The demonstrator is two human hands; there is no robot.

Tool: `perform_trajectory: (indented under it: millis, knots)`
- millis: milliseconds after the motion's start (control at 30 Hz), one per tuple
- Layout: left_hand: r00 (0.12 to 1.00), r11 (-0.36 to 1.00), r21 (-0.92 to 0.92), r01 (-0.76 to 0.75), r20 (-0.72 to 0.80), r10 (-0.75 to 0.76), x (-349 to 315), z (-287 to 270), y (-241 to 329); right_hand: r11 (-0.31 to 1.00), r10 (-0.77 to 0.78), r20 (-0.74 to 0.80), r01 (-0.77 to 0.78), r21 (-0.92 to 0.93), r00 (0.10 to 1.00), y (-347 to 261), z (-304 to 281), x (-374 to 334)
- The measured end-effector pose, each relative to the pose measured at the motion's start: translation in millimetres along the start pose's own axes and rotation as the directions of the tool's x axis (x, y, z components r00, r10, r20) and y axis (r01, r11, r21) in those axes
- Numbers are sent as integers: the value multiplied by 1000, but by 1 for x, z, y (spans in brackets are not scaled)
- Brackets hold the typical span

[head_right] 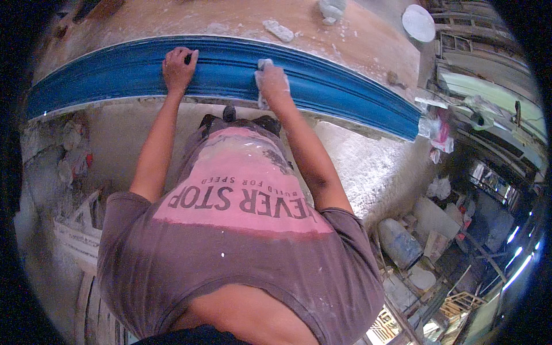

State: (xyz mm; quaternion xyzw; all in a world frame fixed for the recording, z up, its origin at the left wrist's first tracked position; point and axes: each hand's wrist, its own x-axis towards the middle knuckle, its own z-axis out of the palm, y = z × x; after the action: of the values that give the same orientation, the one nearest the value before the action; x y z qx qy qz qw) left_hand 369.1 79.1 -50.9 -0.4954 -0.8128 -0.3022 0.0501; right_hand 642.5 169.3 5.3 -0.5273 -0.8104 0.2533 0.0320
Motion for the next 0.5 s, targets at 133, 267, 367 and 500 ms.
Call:
perform_trajectory:
  millis: [133,267,367,500]
  knots:
    - [997,999,-35,0,71,2,-3,-6,0,993,-90,51,86,78,995,-5,-10,-4]
    - [988,984,-155,-90,110,107,-9,-15,-18,899,-265,399,76,431,878,-24,-17,-29]
    - [996,984,-159,-77,34,83,-26,-23,-32,906,-207,485,-20,422,850,-28,-20,-35]
    - [994,991,-110,72,-79,-81,-66,-45,-49,927,-184,440,7,374,879,-11,-16,-28]
